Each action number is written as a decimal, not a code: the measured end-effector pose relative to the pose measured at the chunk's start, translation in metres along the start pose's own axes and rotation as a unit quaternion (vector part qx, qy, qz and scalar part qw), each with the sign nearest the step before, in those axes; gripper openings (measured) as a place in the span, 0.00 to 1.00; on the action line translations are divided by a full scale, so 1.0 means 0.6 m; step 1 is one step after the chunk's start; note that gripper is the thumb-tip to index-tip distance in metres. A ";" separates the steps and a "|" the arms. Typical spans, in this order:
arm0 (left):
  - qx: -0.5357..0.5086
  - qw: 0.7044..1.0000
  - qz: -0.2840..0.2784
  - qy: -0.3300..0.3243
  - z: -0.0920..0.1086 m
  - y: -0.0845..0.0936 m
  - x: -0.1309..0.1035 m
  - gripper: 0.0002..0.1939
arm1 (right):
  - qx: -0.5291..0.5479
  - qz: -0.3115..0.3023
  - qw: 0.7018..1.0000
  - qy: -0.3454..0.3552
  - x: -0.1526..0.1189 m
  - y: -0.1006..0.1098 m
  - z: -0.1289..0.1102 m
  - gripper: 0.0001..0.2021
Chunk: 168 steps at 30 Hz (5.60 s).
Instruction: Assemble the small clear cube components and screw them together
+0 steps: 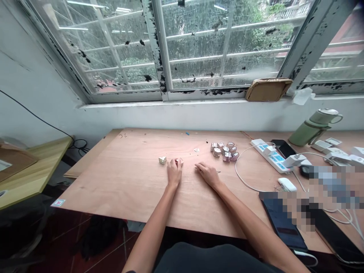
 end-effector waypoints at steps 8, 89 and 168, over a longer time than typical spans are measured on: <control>0.067 0.995 -0.038 -0.059 -0.018 0.019 0.030 0.17 | 0.022 0.000 1.000 -0.020 0.009 -0.001 0.010 0.24; 0.142 0.985 -0.065 -0.069 -0.024 -0.014 0.153 0.22 | 0.023 0.003 0.995 -0.098 0.114 0.011 0.135 0.16; 0.015 0.946 -0.189 -0.264 0.116 -0.102 0.056 0.11 | 0.222 0.097 0.970 -0.035 0.001 0.039 0.073 0.13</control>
Point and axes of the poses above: each hand's wrist, its own x-axis towards the middle knuckle, its own y-axis out of the back of the hand, z = x × y, the point moved 7 cm from there along x, towards the middle knuckle, and after that the axes turned 11 degrees about -z, right-handed, at the moved point
